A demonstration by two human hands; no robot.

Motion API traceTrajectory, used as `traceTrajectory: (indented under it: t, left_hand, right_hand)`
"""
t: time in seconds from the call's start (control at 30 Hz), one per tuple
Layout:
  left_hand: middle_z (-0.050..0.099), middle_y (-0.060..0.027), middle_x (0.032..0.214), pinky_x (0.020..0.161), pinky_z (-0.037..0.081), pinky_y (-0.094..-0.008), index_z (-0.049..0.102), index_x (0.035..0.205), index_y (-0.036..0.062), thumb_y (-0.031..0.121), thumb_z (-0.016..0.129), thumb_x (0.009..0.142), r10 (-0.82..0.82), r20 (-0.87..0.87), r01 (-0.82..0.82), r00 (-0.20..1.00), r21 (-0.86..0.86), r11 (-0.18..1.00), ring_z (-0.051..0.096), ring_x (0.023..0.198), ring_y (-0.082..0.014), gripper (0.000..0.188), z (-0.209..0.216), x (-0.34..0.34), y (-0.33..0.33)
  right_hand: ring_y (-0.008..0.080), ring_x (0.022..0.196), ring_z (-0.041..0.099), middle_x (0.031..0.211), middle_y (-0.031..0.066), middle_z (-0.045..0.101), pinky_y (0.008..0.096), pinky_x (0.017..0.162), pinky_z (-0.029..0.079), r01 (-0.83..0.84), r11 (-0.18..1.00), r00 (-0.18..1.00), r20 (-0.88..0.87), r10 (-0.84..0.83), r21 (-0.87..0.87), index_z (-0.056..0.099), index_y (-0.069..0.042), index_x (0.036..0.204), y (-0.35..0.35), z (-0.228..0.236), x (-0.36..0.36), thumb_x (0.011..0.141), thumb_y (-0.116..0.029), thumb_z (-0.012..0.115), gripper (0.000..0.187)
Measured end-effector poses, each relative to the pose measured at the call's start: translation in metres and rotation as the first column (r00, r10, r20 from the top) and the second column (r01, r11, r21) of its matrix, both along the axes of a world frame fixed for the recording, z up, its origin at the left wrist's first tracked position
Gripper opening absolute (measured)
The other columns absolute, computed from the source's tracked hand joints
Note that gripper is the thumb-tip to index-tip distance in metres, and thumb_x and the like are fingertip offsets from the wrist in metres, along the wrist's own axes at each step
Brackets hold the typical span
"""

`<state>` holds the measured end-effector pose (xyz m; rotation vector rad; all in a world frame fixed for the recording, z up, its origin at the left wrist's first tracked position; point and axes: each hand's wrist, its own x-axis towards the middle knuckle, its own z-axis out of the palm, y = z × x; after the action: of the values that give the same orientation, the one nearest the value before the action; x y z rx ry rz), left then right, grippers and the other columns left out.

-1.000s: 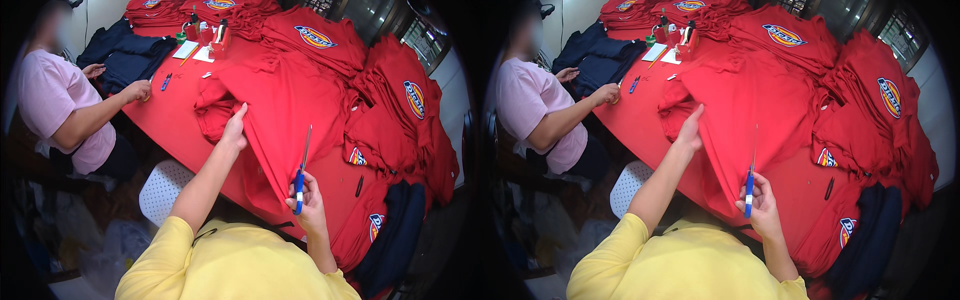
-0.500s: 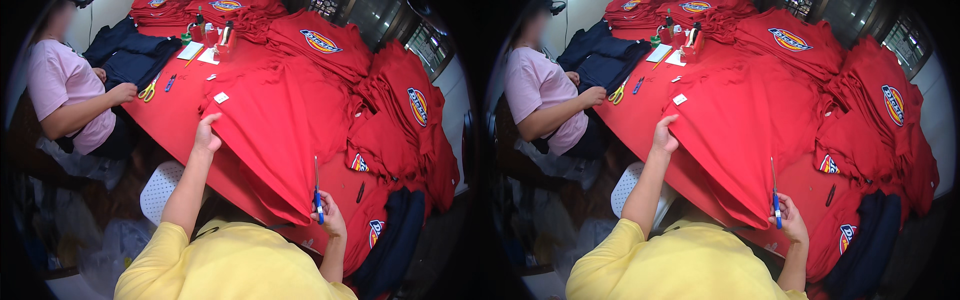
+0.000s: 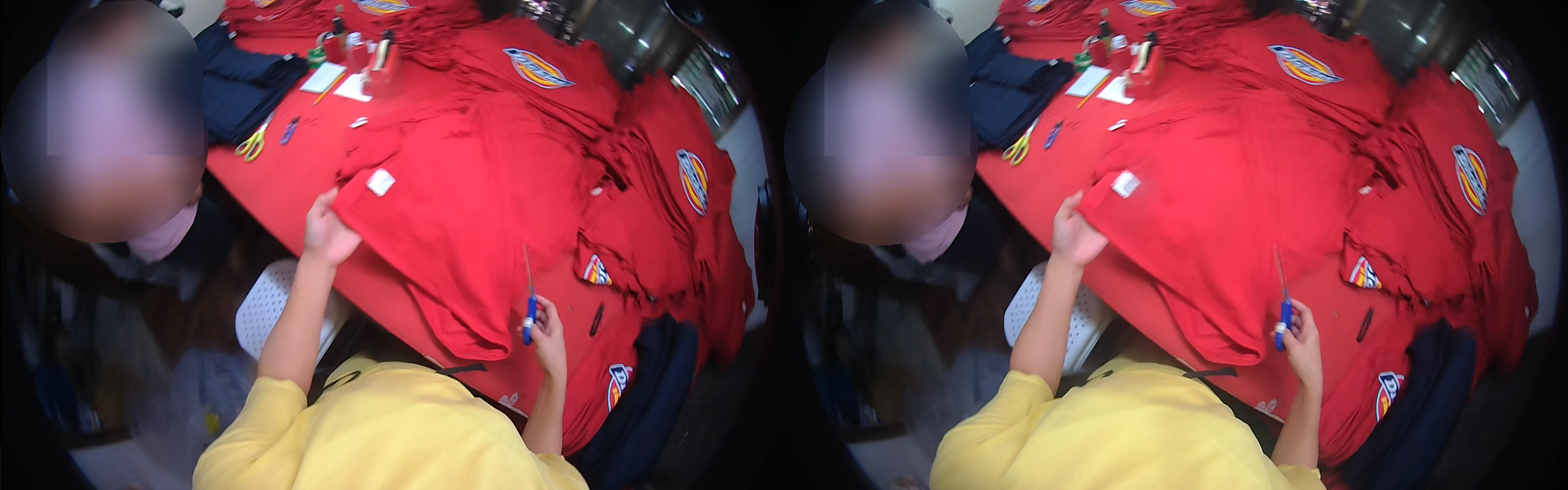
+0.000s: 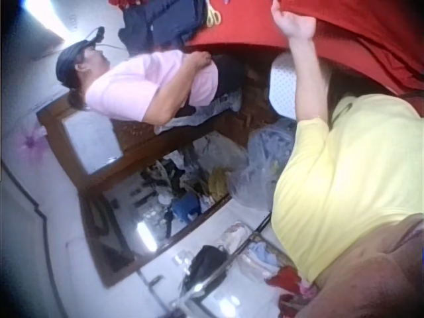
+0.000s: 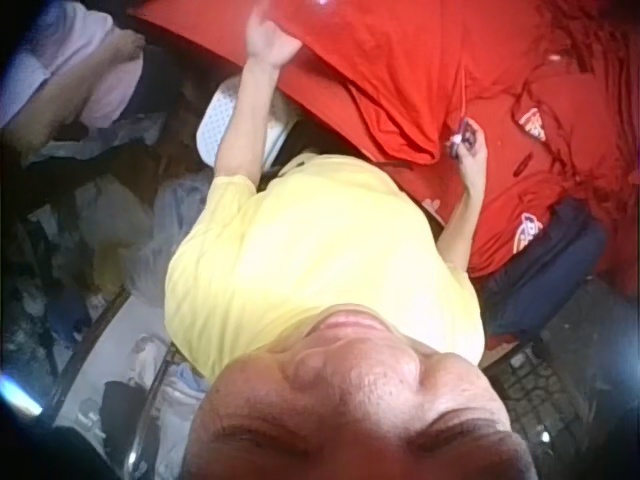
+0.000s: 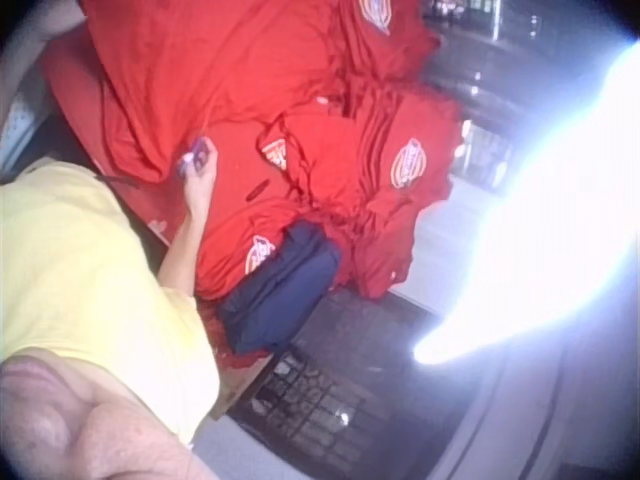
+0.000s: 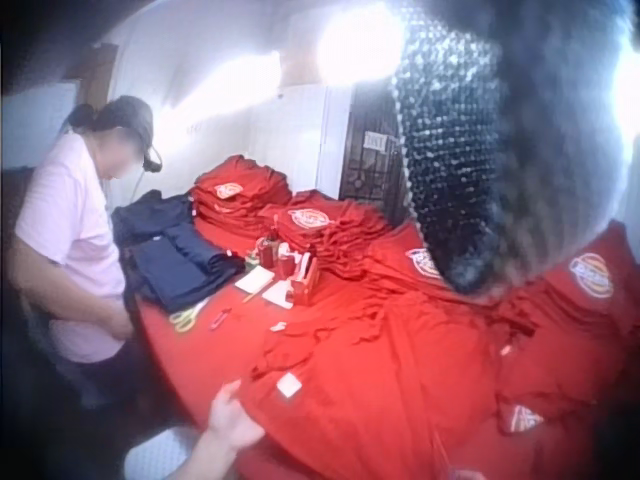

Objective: The person picks up and folds red t-shirts from a large pile on a table, occasionally using shears to trim loose threads.

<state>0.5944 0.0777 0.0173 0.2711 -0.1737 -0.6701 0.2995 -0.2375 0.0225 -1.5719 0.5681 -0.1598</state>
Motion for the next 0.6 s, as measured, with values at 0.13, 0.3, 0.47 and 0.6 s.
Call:
traceTrajectory:
  t: [0.13,0.3,0.47,0.6]
  left_hand:
    - [0.064,-0.0144,0.115,0.102,0.044,-0.0384,0.06,0.112,-0.0027,0.006,0.061,0.089,0.211,0.094,-0.23,0.973,0.484,0.845,0.059,0.113,-0.0228,0.024,-0.009,-0.003,0.04]
    - [0.06,-0.0146,0.123,0.099,0.047,-0.0419,0.055,0.121,0.0006,0.014,0.062,0.092,0.408,0.027,-0.37,0.913,0.478,0.797,0.059,0.113,-0.0258,0.034,-0.001,0.023,0.095]
    - [0.067,-0.0086,0.105,0.083,0.05,-0.0297,0.063,0.111,-0.0023,0.012,0.066,0.089,0.181,0.459,-0.487,0.87,0.858,0.161,0.063,0.095,-0.0158,0.026,-0.004,0.041,0.106]
    - [0.065,-0.0083,0.098,0.079,0.048,-0.0265,0.061,0.107,-0.0035,0.012,0.07,0.087,0.345,0.604,-0.684,0.719,0.702,0.198,0.061,0.088,-0.0124,0.027,0.008,0.054,0.087]
  right_hand:
    - [0.0201,0.081,0.066,0.094,0.0119,0.059,0.0312,0.073,0.053,0.092,0.994,0.994,0.057,-0.089,-0.052,0.041,0.002,0.133,0.0,0.007,0.014,0.088,0.005,0.049,0.045]
    - [0.0373,0.084,0.065,0.091,0.0256,0.064,0.0436,0.075,0.051,0.108,0.573,0.907,-0.155,-0.391,-0.812,0.049,0.004,0.126,-0.022,0.006,-0.024,0.087,0.004,0.05,0.039]
    - [0.0416,0.092,0.061,0.098,0.0252,0.063,0.0484,0.079,0.049,-0.025,0.398,0.832,-0.239,-0.5,-0.917,0.054,0.003,0.118,-0.025,-0.014,-0.062,0.082,0.002,0.059,0.037]
    - [0.0365,0.094,0.057,0.098,0.0186,0.06,0.0447,0.08,0.048,-0.164,0.289,0.782,-0.303,-0.545,-0.943,0.057,-0.001,0.113,-0.026,-0.021,-0.069,0.077,0.001,0.064,0.037]
